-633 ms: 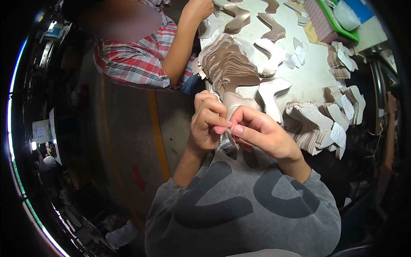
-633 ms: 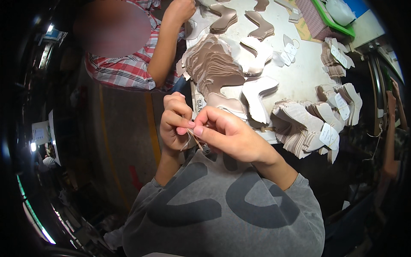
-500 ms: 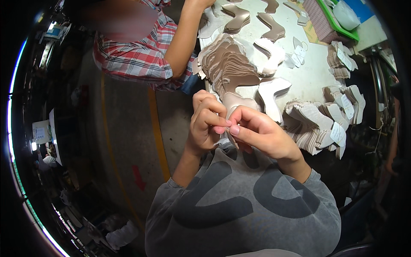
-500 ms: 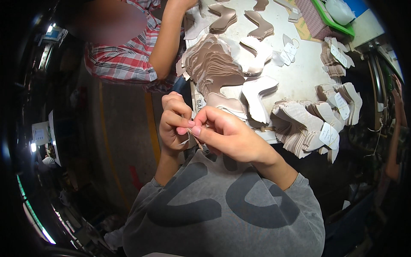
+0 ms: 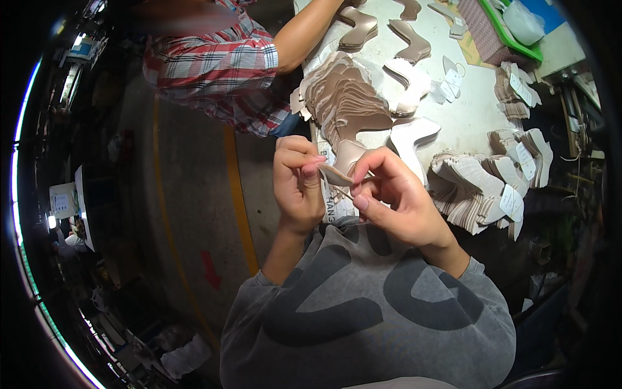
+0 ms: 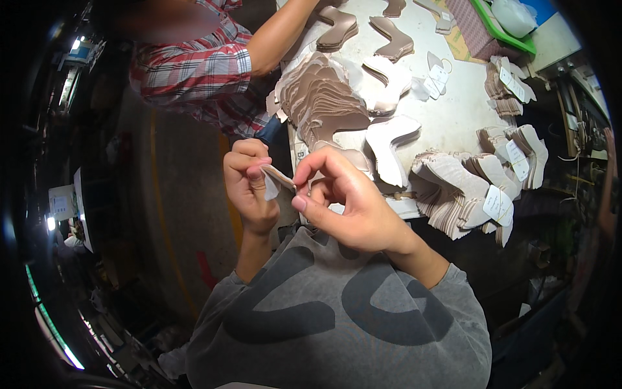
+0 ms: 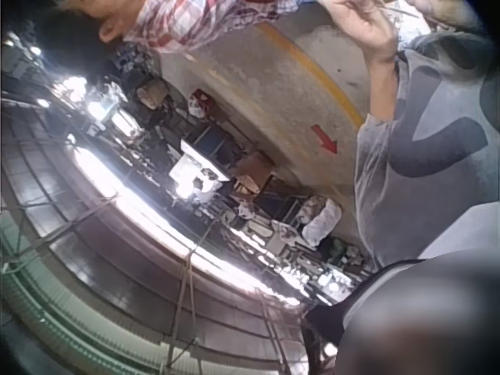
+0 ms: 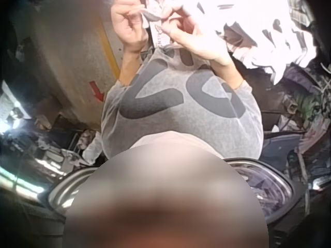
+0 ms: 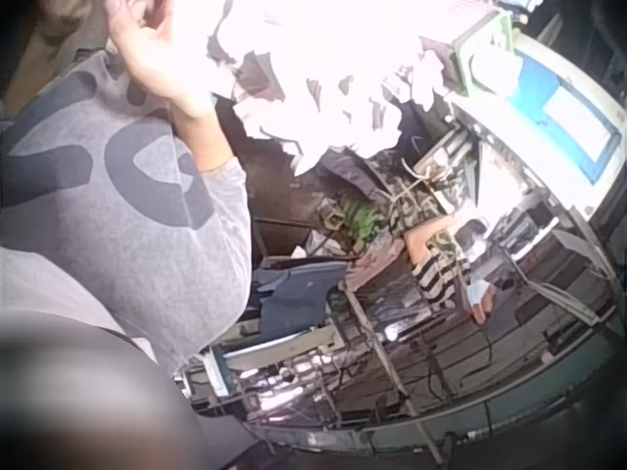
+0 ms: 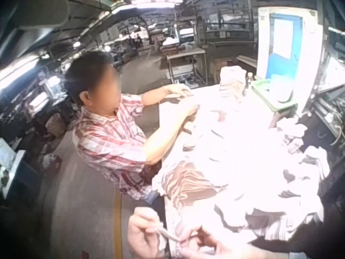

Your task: The person repeatedly picks up beige shoe-shaped parts from a table and peels off a thin white film from their surfaces by hand. The person places the peeled parts back on the table and continues the process with additional parts.

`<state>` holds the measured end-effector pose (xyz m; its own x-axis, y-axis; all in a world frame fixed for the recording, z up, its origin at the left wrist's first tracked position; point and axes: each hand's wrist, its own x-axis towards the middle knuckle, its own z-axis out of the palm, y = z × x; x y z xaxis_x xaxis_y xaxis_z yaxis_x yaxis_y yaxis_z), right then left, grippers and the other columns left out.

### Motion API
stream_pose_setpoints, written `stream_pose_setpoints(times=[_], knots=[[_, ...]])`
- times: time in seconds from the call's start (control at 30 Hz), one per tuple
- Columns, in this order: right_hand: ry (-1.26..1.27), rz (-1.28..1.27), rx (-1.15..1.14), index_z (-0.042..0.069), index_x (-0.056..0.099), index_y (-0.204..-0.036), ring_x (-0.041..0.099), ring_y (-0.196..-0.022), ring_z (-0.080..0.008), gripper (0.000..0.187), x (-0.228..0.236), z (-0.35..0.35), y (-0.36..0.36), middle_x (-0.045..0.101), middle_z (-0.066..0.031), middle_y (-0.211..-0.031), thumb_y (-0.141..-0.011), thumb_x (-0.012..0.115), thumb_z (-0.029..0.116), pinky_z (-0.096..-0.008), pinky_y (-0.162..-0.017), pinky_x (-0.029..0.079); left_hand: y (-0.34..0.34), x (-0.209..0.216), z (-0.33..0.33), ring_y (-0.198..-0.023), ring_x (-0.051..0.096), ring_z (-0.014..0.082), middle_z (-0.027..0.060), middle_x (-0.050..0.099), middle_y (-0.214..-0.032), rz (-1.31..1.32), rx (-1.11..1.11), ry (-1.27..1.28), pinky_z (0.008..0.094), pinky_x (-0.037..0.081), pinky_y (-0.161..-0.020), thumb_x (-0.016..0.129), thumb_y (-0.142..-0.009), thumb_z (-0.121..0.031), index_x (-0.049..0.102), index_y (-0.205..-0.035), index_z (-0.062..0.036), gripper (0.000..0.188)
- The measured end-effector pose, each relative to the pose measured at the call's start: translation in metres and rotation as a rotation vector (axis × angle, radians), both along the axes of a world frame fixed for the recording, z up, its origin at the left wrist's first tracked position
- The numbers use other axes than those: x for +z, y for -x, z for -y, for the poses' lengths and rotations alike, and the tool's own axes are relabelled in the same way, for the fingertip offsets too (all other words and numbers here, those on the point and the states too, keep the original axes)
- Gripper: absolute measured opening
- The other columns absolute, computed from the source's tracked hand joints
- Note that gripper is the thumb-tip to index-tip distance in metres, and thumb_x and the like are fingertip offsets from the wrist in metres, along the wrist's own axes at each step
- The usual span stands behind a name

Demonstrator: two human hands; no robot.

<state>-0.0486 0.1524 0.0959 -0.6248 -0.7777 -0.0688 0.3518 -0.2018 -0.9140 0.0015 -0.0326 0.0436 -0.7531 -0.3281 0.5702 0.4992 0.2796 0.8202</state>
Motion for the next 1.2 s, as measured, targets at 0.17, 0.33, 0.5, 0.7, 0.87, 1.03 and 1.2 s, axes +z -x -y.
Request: stream_pose_setpoints(times=[0.17,0.33,0.5,0.7,0.87,1.03,1.2], knots=[[-0.028,0.031,-0.025,0.004,0.052,-0.117,0.055,-0.084,-0.0055,0.018,-0.004,0.0,0.002,0.055,-0.0027,-0.109,-0.104,0.063,0.011,-0.022,-0.071,0.049,-0.005,0.005,-0.003,-0.089,0.05,0.0142,0.0094,0.054,-0.103,0.089,-0.04,0.002,0.0277,0.043,-0.081,0.057,-0.108,-0.017,0.056,-0.104,-0.001,0.017],[-0.017,0.039,-0.057,0.002,0.056,-0.116,0.056,-0.079,-0.0062,0.016,-0.003,0.002,-0.002,0.057,-0.003,-0.103,-0.104,0.063,0.01,-0.0215,-0.068,0.049,-0.009,0.006,-0.005,-0.087,0.051,0.0146,0.0093,0.054,-0.103,0.135,-0.046,-0.088,0.0277,0.044,-0.08,0.057,-0.107,-0.012,0.055,-0.106,-0.0009,0.012],[0.009,-0.108,-0.185,0.0,0.063,-0.105,0.052,-0.074,-0.0012,0.005,-0.007,0.009,-0.004,0.061,-0.0003,-0.092,-0.102,0.064,0.003,-0.0192,-0.064,0.042,-0.005,0.001,-0.006,-0.088,0.052,0.0142,0.0101,0.052,-0.108,0.128,-0.035,0.001,0.0271,0.045,-0.081,0.058,-0.105,-0.005,0.052,-0.115,-0.0022,0.012],[0.043,-0.113,-0.255,0.0,0.064,-0.103,0.056,-0.077,-0.0034,0.006,-0.011,0.011,-0.005,0.063,-0.0024,-0.095,-0.101,0.067,0.003,-0.0205,-0.068,0.046,-0.008,-0.005,-0.016,-0.091,0.051,0.0139,0.0123,0.048,-0.117,0.089,-0.109,-0.149,0.0286,0.047,-0.082,0.063,-0.104,-0.012,0.049,-0.12,-0.0031,0.023],[0.08,-0.05,-0.27,-0.001,0.064,-0.102,0.06,-0.081,-0.0055,0.006,-0.009,0.012,-0.006,0.065,-0.0043,-0.097,-0.1,0.068,0.004,-0.0217,-0.072,0.05,-0.007,-0.006,-0.016,-0.096,0.051,0.0146,0.0142,0.048,-0.119,0.081,-0.207,-0.107,0.0285,0.048,-0.08,0.066,-0.104,-0.03,0.05,-0.123,-0.0029,0.037],[0.011,-0.196,-0.313,-0.001,0.065,-0.099,0.062,-0.081,-0.0063,0.007,-0.009,0.013,-0.006,0.067,-0.0058,-0.095,-0.099,0.069,0.005,-0.0222,-0.071,0.051,-0.005,-0.006,-0.016,-0.098,0.051,0.0151,0.0142,0.048,-0.12,0.046,-0.208,-0.061,0.029,0.049,-0.082,0.066,-0.103,-0.038,0.051,-0.123,-0.0012,0.045],[0.021,-0.33,-0.344,0.0,0.065,-0.098,0.061,-0.077,-0.0074,0.007,-0.014,0.018,-0.005,0.066,-0.0057,-0.092,-0.097,0.071,0.004,-0.0231,-0.066,0.05,-0.008,0.003,-0.017,-0.097,0.05,0.015,0.0125,0.048,-0.119,0.088,-0.256,-0.154,0.0267,0.046,-0.083,0.061,-0.106,-0.04,0.048,-0.131,-0.0015,0.047]])
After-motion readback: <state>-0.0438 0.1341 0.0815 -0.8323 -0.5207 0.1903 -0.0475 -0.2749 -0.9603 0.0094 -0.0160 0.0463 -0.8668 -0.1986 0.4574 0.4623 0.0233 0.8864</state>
